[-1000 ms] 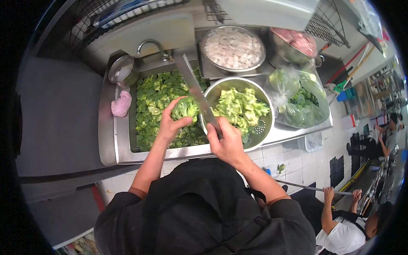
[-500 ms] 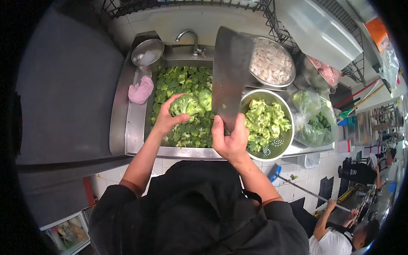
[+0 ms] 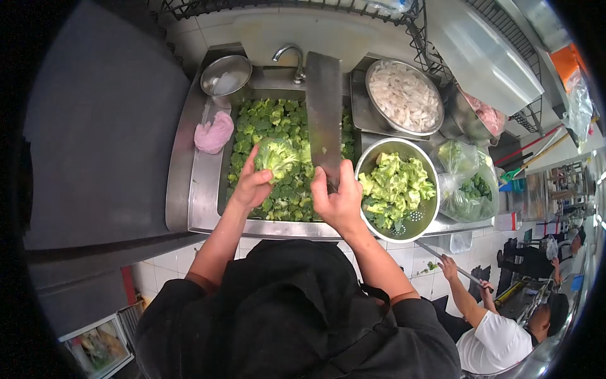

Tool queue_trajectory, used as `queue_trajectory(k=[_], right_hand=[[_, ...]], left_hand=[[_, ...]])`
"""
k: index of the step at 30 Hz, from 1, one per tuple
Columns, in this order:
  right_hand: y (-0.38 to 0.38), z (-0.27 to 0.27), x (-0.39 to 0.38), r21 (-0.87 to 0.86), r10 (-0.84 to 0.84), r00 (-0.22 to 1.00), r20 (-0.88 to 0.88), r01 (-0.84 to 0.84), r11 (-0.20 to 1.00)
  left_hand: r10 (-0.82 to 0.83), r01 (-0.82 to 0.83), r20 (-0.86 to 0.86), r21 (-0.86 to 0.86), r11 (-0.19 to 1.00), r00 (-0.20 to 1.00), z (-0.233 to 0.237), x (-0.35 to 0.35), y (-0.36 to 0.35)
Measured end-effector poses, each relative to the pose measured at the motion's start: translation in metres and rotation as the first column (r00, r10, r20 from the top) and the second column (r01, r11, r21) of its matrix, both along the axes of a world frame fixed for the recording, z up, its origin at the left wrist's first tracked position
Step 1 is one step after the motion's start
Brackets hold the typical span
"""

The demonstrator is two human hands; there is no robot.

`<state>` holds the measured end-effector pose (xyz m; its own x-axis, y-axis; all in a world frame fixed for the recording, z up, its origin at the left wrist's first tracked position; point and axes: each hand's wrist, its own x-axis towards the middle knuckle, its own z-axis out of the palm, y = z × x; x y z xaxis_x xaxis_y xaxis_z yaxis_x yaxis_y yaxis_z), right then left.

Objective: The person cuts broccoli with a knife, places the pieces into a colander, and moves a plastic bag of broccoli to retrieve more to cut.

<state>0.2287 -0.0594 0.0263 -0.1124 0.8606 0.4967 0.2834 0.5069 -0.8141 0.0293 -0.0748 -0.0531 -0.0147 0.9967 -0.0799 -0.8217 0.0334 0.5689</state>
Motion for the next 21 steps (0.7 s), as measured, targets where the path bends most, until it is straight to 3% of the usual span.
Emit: queue_trajectory(k=[2, 9, 11, 12, 14, 16, 17, 18, 21], right_hand=[[-0.003, 0.004, 0.003, -0.021, 0.025, 0.994, 0.109, -0.023, 1.000], [-0.017, 0.020, 0.002, -0.127, 0.113, 0.991, 0.075, -0.103, 0.987], [-0.022, 0.030, 0.002, 0.227, 0.044, 0.998, 0.049, -0.054, 0.972], [-0.027, 0.026, 0.004, 0.126, 0.088, 0.996, -0.008, -0.086, 0.988], [-0.026, 0.026, 0.003, 0.157, 0.117, 0.992, 0.051, -0.124, 0.980], [-0.016, 0.006, -0.007, -0.078, 0.168, 0.973, 0.156, -0.157, 0.984], [-0.007, -0.003, -0.007, -0.138, 0.231, 0.917, 0.327, -0.195, 0.971], [-0.004, -0.015, -0.003, -0.189, 0.272, 0.903, 0.334, -0.218, 0.957], [-0.013, -0.019, 0.001, -0.082, 0.096, 0.984, 0.150, -0.085, 0.993]], left_hand=[[-0.076, 0.087, -0.072, 0.168, 0.982, 0.995, 0.004, -0.003, 0.005], [-0.014, 0.051, -0.287, 0.119, 0.992, 0.958, 0.008, -0.012, 0.009], [0.000, 0.053, -0.308, 0.163, 0.985, 0.951, 0.010, -0.013, 0.010], [-0.005, 0.057, -0.309, 0.161, 0.985, 0.951, 0.012, -0.013, 0.011], [-0.010, 0.091, -0.381, 0.195, 0.976, 0.925, 0.017, -0.013, 0.012], [-0.029, 0.112, -0.400, 0.187, 0.976, 0.916, 0.017, -0.013, 0.013], [-0.042, 0.128, -0.417, 0.179, 0.976, 0.908, 0.017, -0.013, 0.013], [-0.043, 0.130, -0.419, 0.182, 0.975, 0.907, 0.017, -0.014, 0.013], [-0.061, 0.154, -0.446, 0.176, 0.972, 0.893, 0.014, -0.017, 0.016]])
